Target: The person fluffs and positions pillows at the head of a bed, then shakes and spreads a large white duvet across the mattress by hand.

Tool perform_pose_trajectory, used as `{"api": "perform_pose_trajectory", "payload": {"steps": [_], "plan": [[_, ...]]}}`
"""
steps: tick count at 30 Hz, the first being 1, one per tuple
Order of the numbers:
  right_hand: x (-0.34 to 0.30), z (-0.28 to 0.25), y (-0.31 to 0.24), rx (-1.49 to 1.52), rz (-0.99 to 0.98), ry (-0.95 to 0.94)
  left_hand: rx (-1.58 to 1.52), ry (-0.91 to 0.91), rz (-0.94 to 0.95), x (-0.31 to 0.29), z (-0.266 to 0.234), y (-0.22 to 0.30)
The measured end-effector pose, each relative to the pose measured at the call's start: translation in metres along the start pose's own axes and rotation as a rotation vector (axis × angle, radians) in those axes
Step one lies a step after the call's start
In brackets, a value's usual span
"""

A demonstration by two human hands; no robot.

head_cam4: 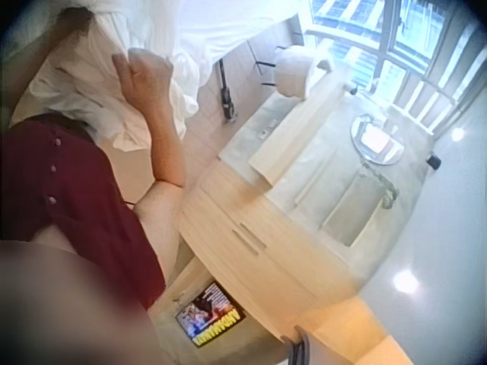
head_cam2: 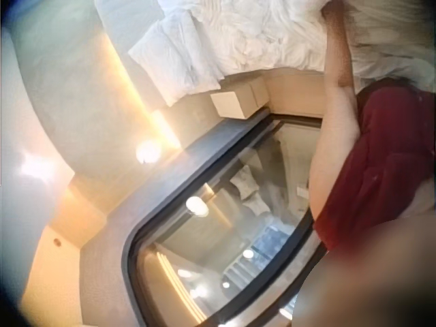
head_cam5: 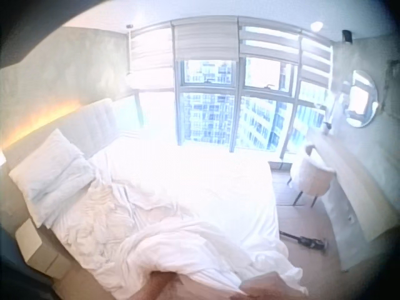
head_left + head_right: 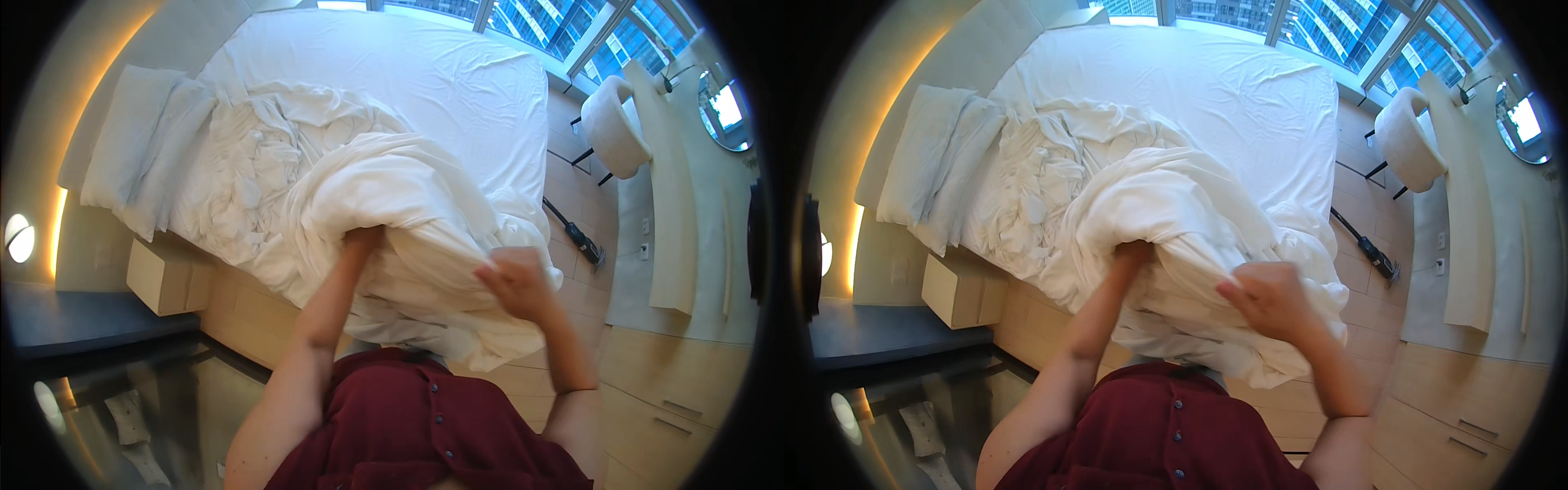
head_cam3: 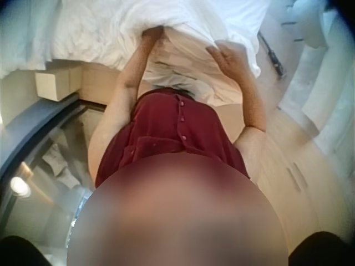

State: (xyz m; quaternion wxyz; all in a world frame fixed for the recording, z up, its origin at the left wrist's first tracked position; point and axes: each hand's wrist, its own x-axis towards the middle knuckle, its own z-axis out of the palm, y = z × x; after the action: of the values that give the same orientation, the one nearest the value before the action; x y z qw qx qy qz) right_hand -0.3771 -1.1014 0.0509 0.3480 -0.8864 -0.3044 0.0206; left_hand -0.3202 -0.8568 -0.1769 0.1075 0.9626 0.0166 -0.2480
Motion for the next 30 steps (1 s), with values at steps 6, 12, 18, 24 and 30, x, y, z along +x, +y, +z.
{"api": "perform_pose_trajectory", "payload": {"steps": [6,12,18,24,30], "plan": [[-0.002,-0.148,-0.081,-0.547,-0.047,0.427,-0.071,0.714,0.110,-0.005,-0.199,-0.119],[-0.033,-0.221,-0.099,-0.773,-0.067,0.761,-0.063,1.089,0.302,-0.028,-0.326,-0.123],[-0.061,-0.153,0.044,-1.053,0.016,0.547,-0.101,0.715,0.156,-0.018,-0.180,-0.175],[-0.013,0.117,0.097,-0.136,0.214,0.102,-0.409,0.447,0.246,-0.011,-0.073,-0.128],[0.137,0.218,-0.003,-0.195,-0.037,0.284,-0.208,0.820,0.491,-0.053,-0.201,-0.113]]}}
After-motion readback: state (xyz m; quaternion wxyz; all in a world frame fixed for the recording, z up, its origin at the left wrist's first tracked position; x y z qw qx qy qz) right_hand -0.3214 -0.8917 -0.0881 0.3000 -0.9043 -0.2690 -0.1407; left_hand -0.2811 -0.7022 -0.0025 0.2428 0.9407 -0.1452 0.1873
